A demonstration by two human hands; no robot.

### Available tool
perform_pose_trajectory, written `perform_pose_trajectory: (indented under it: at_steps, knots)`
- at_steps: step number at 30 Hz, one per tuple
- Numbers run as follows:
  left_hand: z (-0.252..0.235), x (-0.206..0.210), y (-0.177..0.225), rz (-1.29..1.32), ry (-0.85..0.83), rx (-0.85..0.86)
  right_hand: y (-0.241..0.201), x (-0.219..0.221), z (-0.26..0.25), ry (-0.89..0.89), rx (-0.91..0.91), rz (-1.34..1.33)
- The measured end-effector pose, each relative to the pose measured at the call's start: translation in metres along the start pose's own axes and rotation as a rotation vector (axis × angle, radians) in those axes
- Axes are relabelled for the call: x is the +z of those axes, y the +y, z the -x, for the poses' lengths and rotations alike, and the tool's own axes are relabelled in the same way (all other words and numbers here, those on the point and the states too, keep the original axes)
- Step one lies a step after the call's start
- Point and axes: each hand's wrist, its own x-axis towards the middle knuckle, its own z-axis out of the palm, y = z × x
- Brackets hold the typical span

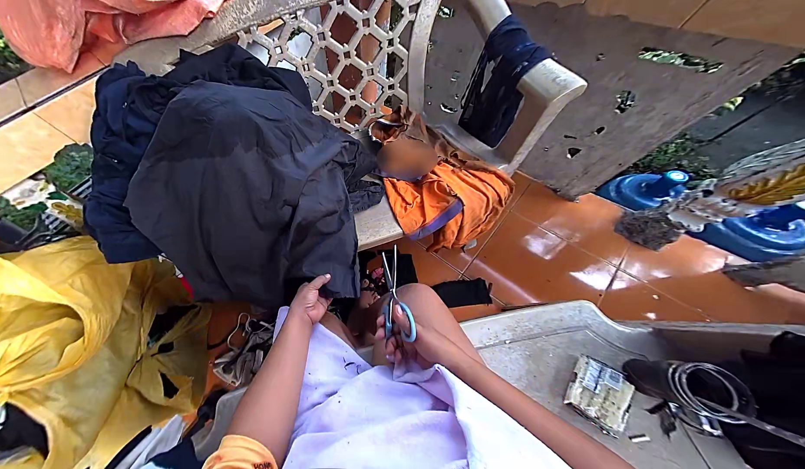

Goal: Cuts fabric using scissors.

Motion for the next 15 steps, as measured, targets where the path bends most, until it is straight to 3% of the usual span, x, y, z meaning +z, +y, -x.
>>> perform_pose_trajectory:
  at_steps: [4,11,15]
  knots:
    - [0.028,0.017,0.008,0.047,-0.09,0.013,0.019,0.005,0.015,-0.163,0.095,0.019]
    - [0.061,0.036,0.018,0.21,-0.288,0.07,0.019,0.009,0.027,-0.161,0.129,0.054]
    - [0.066,0.039,0.017,0.342,-0.36,0.036,0.019,0.01,0.026,-0.224,0.043,0.118]
